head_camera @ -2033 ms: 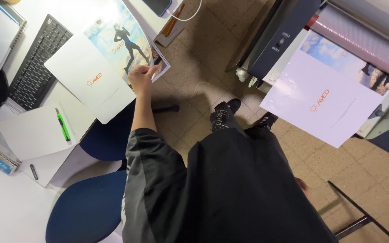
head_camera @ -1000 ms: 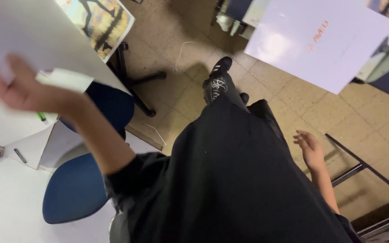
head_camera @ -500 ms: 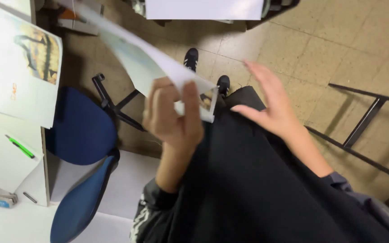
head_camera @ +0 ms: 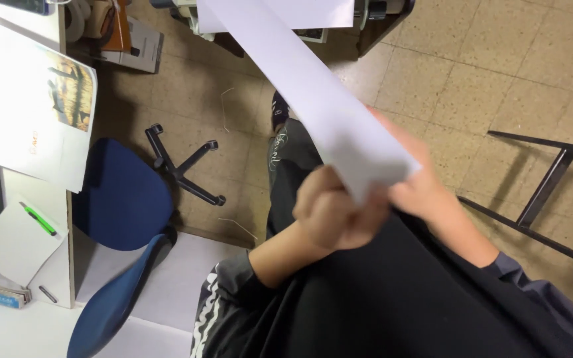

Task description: The person is feeding printed sheets into a laminating machine, aligning them as they enter, and then picking up the laminated sheets from the output tray.

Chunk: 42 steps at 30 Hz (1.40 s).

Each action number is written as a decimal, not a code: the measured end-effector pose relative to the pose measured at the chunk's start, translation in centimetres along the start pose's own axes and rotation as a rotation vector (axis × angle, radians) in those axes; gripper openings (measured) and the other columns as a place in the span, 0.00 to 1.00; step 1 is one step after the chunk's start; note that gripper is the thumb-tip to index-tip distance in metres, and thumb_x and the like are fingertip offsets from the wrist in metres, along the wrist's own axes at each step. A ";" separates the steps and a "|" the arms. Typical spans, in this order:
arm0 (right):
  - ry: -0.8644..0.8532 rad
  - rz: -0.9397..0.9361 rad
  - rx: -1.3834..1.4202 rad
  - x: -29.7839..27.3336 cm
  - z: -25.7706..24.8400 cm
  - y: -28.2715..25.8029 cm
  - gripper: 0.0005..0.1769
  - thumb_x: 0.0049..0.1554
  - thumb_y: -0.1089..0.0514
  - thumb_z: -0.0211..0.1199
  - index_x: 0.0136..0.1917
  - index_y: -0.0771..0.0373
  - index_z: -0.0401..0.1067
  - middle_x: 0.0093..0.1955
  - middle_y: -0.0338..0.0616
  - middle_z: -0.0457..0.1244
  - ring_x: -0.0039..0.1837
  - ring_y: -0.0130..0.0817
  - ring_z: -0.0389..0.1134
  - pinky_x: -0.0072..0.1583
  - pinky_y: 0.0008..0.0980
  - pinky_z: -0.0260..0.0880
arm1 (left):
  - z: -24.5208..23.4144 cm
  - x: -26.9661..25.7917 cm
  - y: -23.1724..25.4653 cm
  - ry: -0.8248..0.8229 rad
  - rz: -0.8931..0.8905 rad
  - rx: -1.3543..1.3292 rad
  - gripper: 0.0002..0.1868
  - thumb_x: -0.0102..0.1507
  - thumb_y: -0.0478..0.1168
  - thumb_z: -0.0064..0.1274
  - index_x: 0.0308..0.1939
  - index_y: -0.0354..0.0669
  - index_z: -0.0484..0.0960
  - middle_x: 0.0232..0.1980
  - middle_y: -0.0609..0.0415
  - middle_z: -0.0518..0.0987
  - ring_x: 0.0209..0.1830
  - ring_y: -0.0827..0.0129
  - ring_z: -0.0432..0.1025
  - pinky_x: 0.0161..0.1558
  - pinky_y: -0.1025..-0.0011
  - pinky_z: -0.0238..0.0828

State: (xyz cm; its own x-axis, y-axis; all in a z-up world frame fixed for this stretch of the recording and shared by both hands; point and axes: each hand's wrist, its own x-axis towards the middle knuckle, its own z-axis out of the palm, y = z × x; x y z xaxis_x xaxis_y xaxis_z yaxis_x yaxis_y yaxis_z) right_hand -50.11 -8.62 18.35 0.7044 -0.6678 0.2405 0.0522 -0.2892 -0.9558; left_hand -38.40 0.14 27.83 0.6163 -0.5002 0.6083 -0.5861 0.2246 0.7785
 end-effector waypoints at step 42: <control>0.694 0.617 0.139 14.9 1.8 2.2 0.25 0.70 0.48 0.61 0.32 0.53 0.65 0.29 0.30 0.55 0.33 0.16 0.52 0.38 0.19 0.47 | -10.3 13.0 -26.3 -0.048 -1.082 -0.219 0.21 0.69 0.45 0.56 0.25 0.36 0.83 0.23 0.51 0.79 0.24 0.74 0.70 0.32 0.72 0.73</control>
State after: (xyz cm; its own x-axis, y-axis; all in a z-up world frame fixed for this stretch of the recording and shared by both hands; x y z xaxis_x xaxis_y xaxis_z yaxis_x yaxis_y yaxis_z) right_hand -38.21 -17.98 19.51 0.0586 -0.9486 -0.3111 -0.0742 0.3066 -0.9489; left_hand -9.54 -3.65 16.86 0.7232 -0.5528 -0.4140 0.3592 -0.2109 0.9091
